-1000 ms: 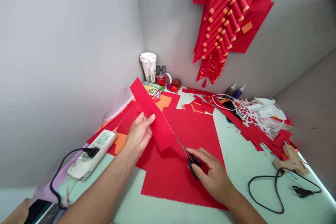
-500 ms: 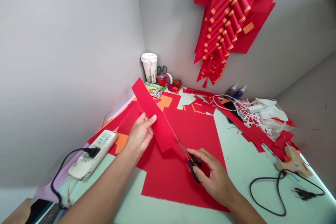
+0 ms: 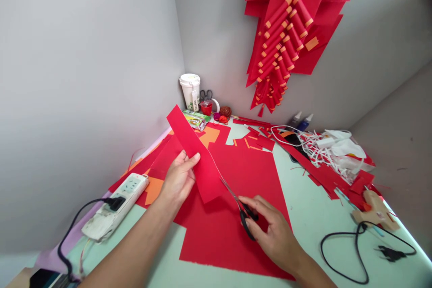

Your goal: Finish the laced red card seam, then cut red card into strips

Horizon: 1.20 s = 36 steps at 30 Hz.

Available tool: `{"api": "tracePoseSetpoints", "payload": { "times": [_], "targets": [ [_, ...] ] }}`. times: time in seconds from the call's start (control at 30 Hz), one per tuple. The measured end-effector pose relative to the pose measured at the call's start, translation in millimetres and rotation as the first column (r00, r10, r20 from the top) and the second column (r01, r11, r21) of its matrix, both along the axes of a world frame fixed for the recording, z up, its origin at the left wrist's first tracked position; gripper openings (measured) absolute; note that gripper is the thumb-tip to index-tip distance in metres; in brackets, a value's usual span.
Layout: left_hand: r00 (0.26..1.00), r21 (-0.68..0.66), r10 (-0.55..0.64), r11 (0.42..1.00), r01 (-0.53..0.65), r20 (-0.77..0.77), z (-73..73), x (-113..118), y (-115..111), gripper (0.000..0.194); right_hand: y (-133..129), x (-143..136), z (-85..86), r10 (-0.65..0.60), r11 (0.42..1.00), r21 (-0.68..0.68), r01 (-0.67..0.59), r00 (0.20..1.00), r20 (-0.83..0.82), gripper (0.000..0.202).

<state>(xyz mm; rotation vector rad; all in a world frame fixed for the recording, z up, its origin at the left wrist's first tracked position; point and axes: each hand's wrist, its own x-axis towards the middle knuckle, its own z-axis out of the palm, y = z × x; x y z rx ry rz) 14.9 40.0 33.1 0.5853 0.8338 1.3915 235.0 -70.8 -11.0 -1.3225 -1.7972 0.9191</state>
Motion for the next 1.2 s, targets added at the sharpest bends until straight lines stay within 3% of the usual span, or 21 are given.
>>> {"api": "tracePoseSetpoints", "payload": {
  "times": [1.2],
  "targets": [
    [0.998, 0.075, -0.053, 0.996, 0.055, -0.020, -2.0, -0.6, 0.2, 0.041, -2.1, 2.7, -0.2, 0.011, 0.999, -0.039, -0.010, 1.000, 0.012, 0.041]
  ]
}}
